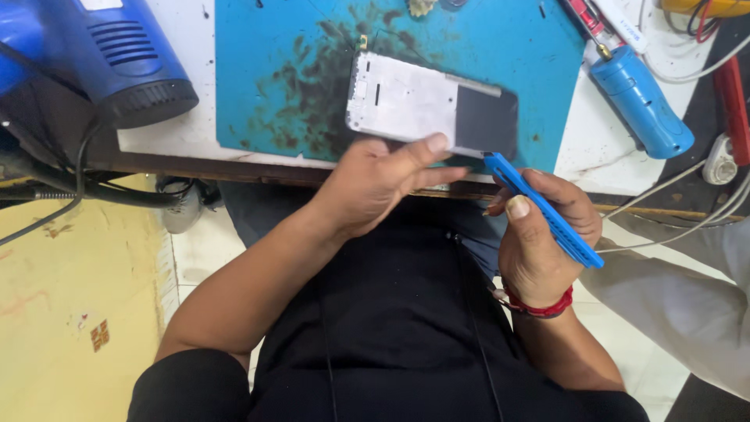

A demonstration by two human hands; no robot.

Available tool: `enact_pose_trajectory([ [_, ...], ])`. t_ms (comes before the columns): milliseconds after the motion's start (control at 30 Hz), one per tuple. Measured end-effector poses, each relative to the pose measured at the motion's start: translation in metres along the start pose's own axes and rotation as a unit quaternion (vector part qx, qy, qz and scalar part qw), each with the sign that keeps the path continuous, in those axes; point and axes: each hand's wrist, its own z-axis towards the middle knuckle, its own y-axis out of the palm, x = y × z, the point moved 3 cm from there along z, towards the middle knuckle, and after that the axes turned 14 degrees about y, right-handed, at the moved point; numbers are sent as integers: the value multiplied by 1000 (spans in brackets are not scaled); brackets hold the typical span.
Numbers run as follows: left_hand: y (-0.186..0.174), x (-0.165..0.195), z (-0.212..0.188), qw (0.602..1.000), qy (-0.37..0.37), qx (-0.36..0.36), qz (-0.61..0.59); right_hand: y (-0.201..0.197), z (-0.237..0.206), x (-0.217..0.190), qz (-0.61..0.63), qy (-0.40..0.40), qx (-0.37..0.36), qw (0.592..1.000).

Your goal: The person uses a blue plastic pry tool to separate the screen from the phone frame, then wipes the frame with a cloth. They remove a ribbon cable and reattach it to the screen assembly, then align and press the screen back onto the frame.

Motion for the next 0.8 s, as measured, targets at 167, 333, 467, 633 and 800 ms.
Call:
enact_pose_trajectory([
  [167,13,-6,11,994,-91,-40,49,1,0,-1,0,-15,-5,1000],
  [333,18,-3,-12,979,-79,-100,157,-6,-1,-11,-38,-23,-24,999],
  [467,19,-1,-32,987,90,-83,107,-3,-3,-13,-153,-15,-69,986],
  [633,5,3,-34,989,51,22,140,10,1,-14,-175,-46,-104,978],
  [800,7,7,-36,982,100,24,159,20,5,-19,-210,-45,-123,969],
])
